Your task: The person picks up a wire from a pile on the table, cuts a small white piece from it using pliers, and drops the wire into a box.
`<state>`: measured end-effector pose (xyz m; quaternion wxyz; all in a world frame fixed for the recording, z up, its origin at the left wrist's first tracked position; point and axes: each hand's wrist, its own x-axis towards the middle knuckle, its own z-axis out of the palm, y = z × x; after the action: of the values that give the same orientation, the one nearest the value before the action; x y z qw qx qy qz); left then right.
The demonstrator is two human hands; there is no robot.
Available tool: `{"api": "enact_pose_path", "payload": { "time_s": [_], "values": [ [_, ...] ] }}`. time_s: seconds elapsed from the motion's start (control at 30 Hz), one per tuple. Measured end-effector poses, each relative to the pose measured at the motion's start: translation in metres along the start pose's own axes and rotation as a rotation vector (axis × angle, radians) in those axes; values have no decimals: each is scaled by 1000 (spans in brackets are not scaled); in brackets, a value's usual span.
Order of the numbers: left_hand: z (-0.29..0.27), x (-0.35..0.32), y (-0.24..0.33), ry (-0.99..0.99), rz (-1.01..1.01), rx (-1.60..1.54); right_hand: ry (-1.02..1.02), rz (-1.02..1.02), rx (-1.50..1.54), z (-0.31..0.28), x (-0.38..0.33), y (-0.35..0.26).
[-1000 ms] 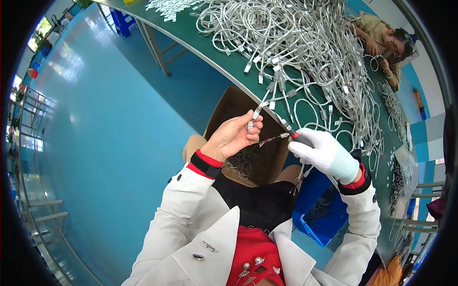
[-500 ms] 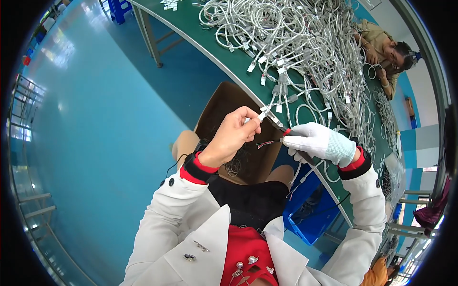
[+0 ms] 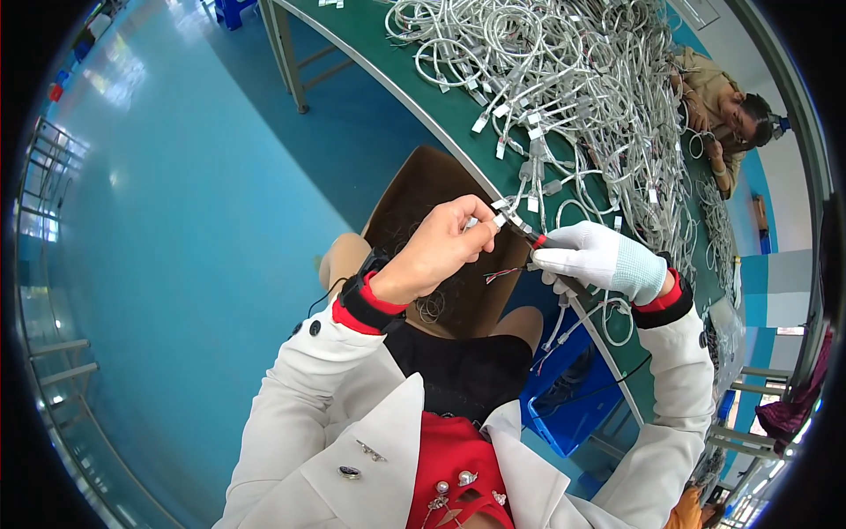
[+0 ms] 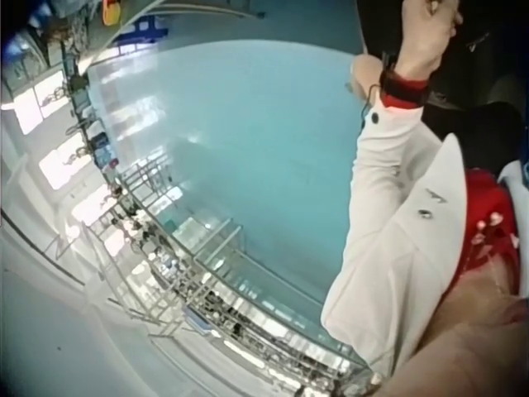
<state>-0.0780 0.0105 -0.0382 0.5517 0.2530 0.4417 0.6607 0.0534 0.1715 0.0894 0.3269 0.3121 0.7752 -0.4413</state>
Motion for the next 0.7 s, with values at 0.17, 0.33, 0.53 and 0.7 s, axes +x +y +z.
{"api": "enact_pose_path", "payload": {
  "time_s": [0.17,0.33,0.53,0.7],
  "values": [
    [-3,2,1,-12,1,41,-13,-16,-19,-3,2,-1],
    [-1,1,5,-6,3,65,-25,-37,-30,-5,2,0],
    [-1,1,9,-28,-6,46,-32,-14,-1,-8,3,4],
    [-3,2,9,-43,-1,72,-25,-19,52,-9,1,3]
  ]
}}
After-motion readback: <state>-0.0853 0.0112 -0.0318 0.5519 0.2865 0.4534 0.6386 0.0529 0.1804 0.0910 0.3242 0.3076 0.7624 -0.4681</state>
